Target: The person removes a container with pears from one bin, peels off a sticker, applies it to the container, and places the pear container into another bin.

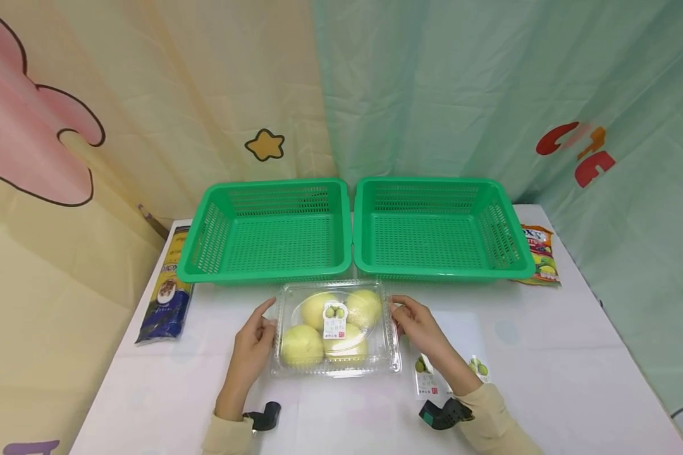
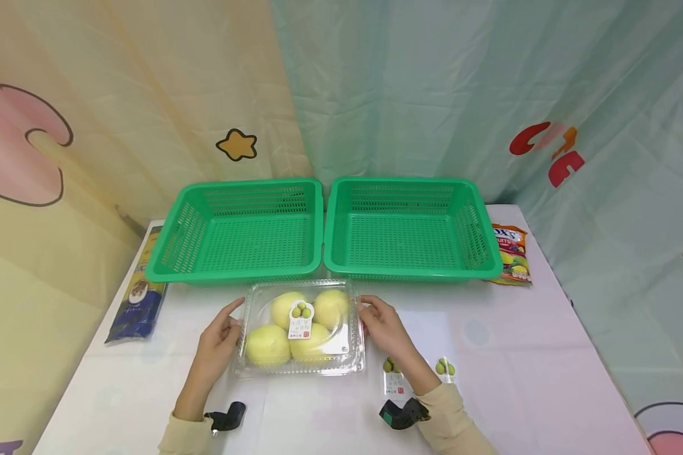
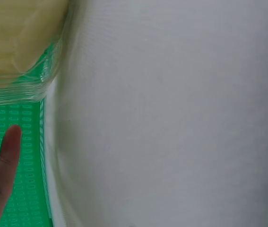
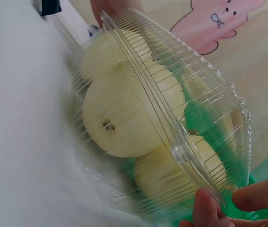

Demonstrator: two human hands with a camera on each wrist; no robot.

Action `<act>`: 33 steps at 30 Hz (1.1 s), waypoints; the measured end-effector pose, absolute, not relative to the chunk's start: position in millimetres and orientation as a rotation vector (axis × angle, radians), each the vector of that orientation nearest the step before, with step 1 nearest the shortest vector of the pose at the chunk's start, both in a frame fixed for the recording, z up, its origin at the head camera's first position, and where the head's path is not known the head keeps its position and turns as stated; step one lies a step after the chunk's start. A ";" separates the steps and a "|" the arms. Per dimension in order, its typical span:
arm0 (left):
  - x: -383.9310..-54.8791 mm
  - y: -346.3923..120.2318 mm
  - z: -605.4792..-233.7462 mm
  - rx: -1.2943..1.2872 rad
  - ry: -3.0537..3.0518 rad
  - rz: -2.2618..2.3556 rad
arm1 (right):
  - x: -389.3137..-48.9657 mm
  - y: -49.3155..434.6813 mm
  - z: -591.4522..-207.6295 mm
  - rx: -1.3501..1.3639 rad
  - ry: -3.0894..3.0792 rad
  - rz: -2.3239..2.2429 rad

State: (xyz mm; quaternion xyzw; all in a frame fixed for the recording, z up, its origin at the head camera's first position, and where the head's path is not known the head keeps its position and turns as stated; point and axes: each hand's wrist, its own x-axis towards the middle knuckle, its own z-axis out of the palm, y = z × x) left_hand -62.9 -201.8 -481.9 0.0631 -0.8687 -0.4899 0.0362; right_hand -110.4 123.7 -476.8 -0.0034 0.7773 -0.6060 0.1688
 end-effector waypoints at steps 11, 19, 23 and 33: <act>-62.6 -202.5 -486.0 0.246 -2.661 -1.549 | -107.9 123.1 -478.2 -0.023 2.210 -1.719; -63.1 -202.0 -484.9 0.271 -2.642 -1.633 | -106.9 126.4 -480.7 -0.045 2.216 -1.695; -63.8 -201.4 -483.9 0.284 -2.656 -1.640 | -106.5 127.8 -480.8 -0.051 2.198 -1.692; -66.5 -202.2 -483.6 0.300 -2.696 -1.584 | -106.9 126.5 -480.3 -0.031 2.173 -1.698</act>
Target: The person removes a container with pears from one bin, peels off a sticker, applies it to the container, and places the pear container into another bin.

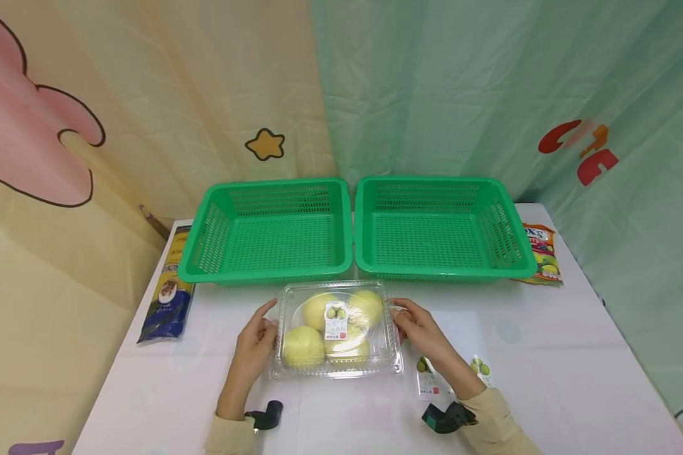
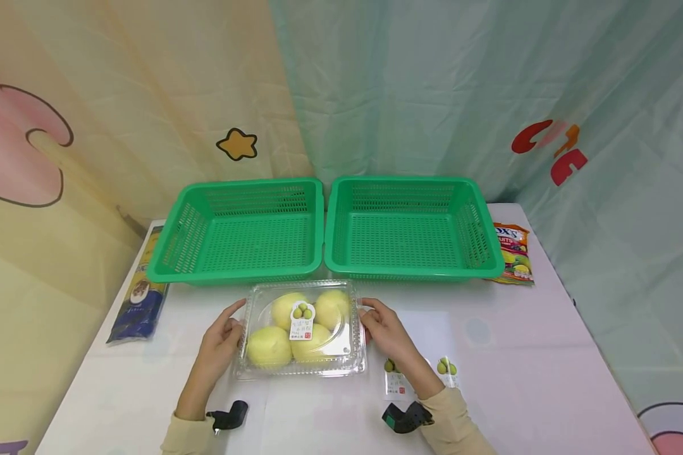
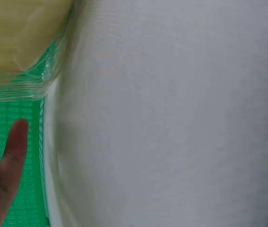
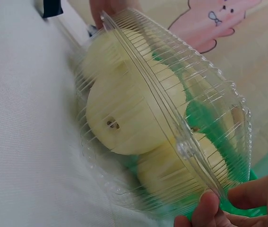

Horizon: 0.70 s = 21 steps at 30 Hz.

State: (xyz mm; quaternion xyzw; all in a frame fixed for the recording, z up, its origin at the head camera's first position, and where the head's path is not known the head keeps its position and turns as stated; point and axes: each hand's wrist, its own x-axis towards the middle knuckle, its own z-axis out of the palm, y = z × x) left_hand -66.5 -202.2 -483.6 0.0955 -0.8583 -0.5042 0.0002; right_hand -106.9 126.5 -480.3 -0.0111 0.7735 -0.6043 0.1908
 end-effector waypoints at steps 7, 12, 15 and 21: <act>-66.5 -201.2 -482.3 0.321 -2.711 -1.598 | -106.8 126.9 -480.5 -0.018 2.165 -1.689; -66.9 -200.9 -482.3 0.333 -2.730 -1.588 | -106.5 126.6 -479.9 0.003 2.151 -1.705; -67.2 -200.5 -481.8 0.333 -2.743 -1.588 | -105.7 126.7 -478.6 0.012 2.137 -1.718; -67.6 -200.7 -480.0 0.333 -2.759 -1.565 | -104.9 127.2 -478.2 0.005 2.109 -1.738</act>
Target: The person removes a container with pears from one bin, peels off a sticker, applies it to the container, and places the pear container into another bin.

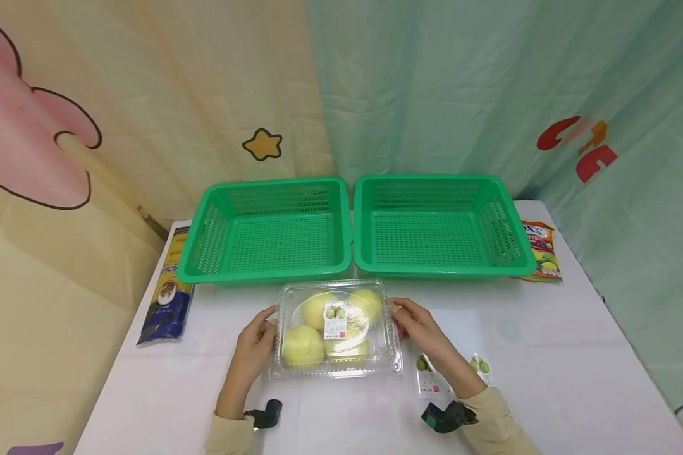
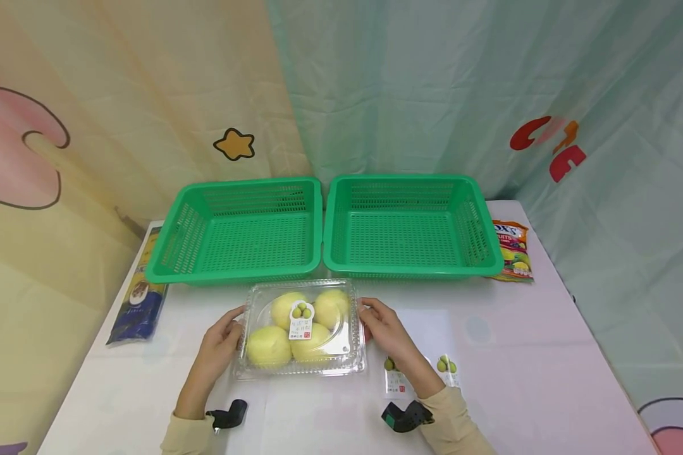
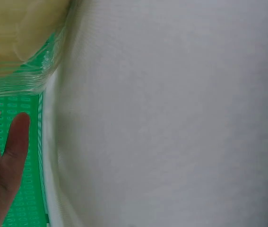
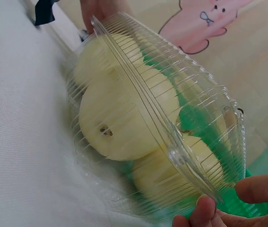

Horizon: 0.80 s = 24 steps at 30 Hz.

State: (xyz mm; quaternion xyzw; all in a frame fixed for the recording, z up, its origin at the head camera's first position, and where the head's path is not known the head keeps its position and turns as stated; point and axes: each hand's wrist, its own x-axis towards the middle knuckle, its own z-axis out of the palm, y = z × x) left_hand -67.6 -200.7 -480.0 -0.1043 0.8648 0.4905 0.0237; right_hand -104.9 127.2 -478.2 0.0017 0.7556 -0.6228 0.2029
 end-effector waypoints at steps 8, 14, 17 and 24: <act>-68.2 -200.6 -479.7 -0.326 2.671 1.532 | -104.3 128.4 -477.6 -0.019 2.086 -1.714; -70.2 -199.1 -479.3 -0.324 2.678 1.559 | -104.7 129.0 -476.5 -0.035 2.090 -1.717; -70.2 -199.4 -479.1 -0.330 2.680 1.562 | -104.1 128.9 -475.8 -0.045 2.101 -1.709; -65.7 -201.4 -477.6 -0.320 2.631 1.598 | -100.6 128.5 -474.4 -0.048 2.101 -1.689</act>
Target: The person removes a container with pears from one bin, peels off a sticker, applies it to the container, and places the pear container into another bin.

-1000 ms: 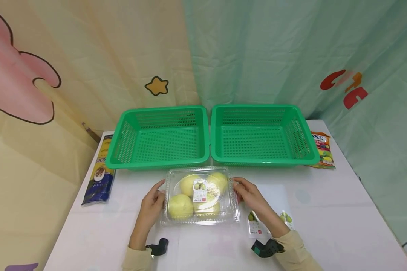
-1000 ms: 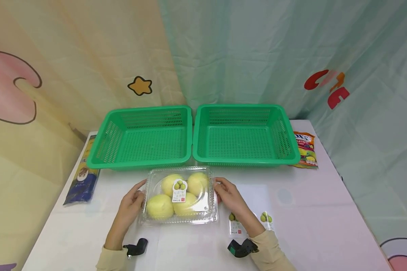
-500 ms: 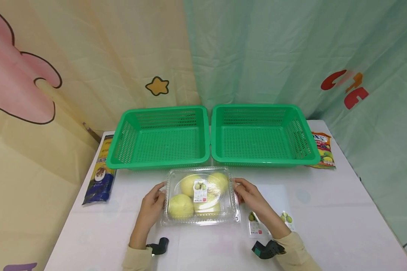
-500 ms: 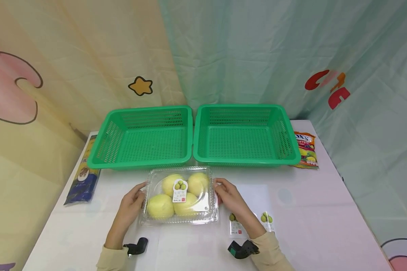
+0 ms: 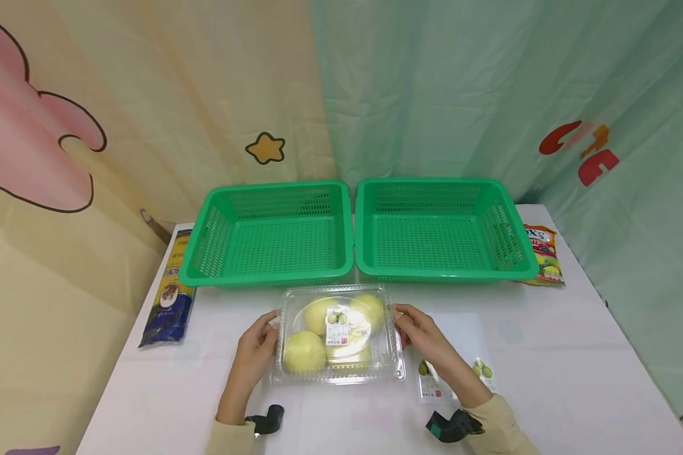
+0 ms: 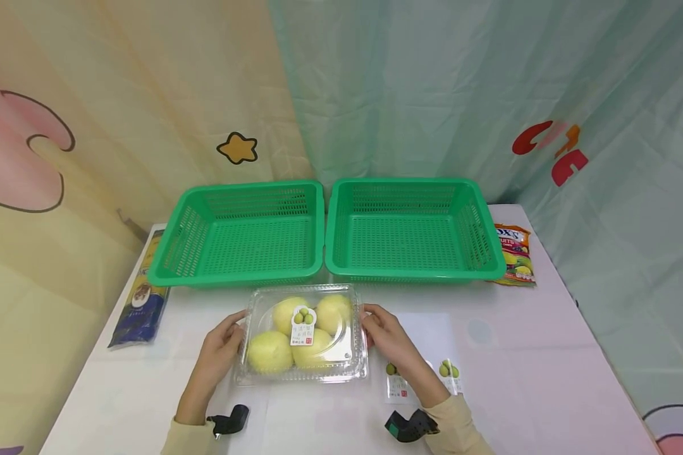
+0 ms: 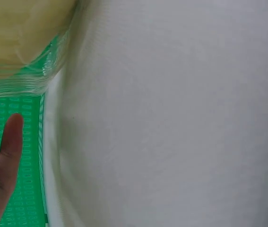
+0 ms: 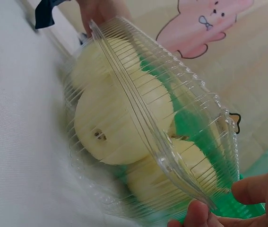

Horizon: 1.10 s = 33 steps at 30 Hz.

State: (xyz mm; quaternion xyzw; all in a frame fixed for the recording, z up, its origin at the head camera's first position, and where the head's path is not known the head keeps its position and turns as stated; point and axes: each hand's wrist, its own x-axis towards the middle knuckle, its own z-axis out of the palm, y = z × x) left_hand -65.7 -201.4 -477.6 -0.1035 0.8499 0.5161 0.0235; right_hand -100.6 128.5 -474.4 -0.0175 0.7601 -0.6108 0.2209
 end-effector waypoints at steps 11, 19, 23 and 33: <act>-62.3 -202.1 -474.4 -0.331 2.624 1.594 | -97.8 130.6 -471.6 -0.083 2.077 -1.692; -59.1 -203.3 -470.1 -0.358 2.585 1.633 | -94.6 132.7 -468.5 -0.132 2.063 -1.690; -57.7 -204.5 -467.6 -0.365 2.564 1.668 | -93.2 134.3 -463.3 -0.160 2.026 -1.717; -53.7 -201.9 -461.8 -0.443 2.519 1.734 | -89.1 137.1 -452.8 -0.134 2.031 -1.704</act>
